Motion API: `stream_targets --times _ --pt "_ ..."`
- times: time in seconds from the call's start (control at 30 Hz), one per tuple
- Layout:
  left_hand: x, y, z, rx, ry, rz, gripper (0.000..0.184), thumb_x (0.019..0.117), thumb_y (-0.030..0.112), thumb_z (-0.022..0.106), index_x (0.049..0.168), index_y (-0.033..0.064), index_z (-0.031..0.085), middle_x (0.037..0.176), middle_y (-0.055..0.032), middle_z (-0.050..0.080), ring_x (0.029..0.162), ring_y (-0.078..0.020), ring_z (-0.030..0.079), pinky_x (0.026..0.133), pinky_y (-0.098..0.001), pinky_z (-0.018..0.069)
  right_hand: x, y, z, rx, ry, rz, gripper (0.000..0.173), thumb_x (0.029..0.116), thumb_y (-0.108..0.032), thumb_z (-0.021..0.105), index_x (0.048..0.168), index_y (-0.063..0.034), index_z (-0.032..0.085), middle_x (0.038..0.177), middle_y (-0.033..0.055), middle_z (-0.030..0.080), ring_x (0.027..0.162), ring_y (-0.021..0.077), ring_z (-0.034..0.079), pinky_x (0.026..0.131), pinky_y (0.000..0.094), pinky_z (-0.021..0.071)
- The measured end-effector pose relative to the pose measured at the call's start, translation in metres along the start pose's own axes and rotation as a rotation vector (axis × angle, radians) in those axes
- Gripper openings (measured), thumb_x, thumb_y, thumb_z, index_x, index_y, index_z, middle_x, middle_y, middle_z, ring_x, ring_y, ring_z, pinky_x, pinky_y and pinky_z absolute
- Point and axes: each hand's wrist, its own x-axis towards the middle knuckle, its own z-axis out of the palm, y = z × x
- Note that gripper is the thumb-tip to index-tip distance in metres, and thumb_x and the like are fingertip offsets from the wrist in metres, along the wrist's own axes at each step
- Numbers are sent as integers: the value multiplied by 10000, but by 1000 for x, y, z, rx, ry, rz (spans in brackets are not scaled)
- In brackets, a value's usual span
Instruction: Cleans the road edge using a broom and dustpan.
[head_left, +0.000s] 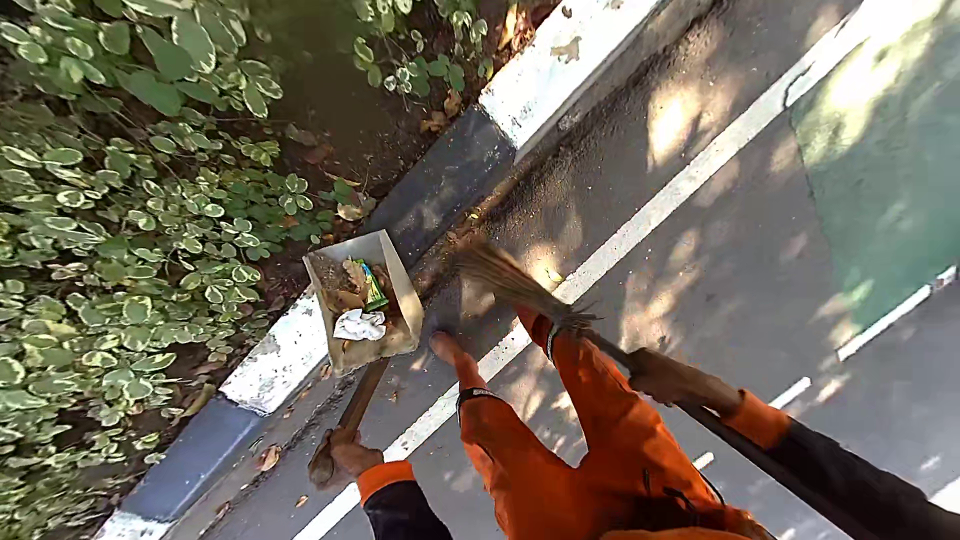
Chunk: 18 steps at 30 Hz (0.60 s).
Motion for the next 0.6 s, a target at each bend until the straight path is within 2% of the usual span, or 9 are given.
stream_targets --times 0.1,0.17,0.23,0.3,0.33,0.4,0.43,0.53,0.6 --pt "16 1 -8 2 -33 22 429 911 -8 686 1311 -55 538 1143 -196 618 934 -241 624 758 -407 569 -23 59 17 217 139 151 111 981 -104 612 1010 -3 578 633 40 491 469 139 480 468 319 452" --pt "29 2 -16 11 -51 35 467 907 -10 686 1337 -51 509 1153 -204 604 942 -250 616 773 -418 566 -13 94 34 277 264 239 122 986 -105 613 1001 6 565 628 37 483 461 126 472 458 300 448" --pt "41 1 -27 7 -95 37 504 912 -22 677 1374 -55 479 1183 -216 596 973 -262 617 798 -426 566 26 114 53 269 369 323 235 981 -130 627 1102 64 573 751 113 545 568 184 530 560 382 492" --pt "56 -7 -47 -13 -151 74 422 902 -36 669 1301 -62 534 1132 -193 622 948 -246 630 774 -418 573 85 111 85 317 404 363 399 969 -166 643 1257 95 552 969 213 617 755 270 613 726 477 534" --pt "62 -10 -58 -19 -175 96 371 901 -35 663 1258 -61 564 1097 -176 638 919 -229 641 746 -402 580 116 102 106 354 385 375 433 955 -177 657 1284 82 545 1015 210 619 790 262 620 751 462 542" --pt "75 -10 -66 -42 -197 116 350 905 -40 651 1245 -63 570 1067 -174 643 881 -226 648 705 -393 585 159 68 137 361 306 322 402 925 -165 696 1230 70 581 934 164 618 714 215 598 690 410 541" --pt "83 -9 -70 -50 -201 116 361 907 -39 645 1258 -60 561 1080 -178 635 895 -233 645 720 -404 585 157 48 151 349 257 266 349 910 -150 703 1167 64 603 848 137 610 644 195 579 630 392 531" --pt "101 -14 -84 -43 -184 107 432 912 -44 636 1328 -46 518 1130 -188 619 947 -246 641 750 -421 587 85 35 170 479 101 122 117 966 -116 645 978 -22 576 585 2 470 430 91 449 429 262 430" --pt "108 -20 -85 -54 -151 98 449 914 -42 636 1344 -48 507 1148 -190 612 961 -243 632 770 -425 581 35 35 150 657 53 81 145 1029 -133 597 915 -82 523 509 -49 403 373 52 394 369 205 381"
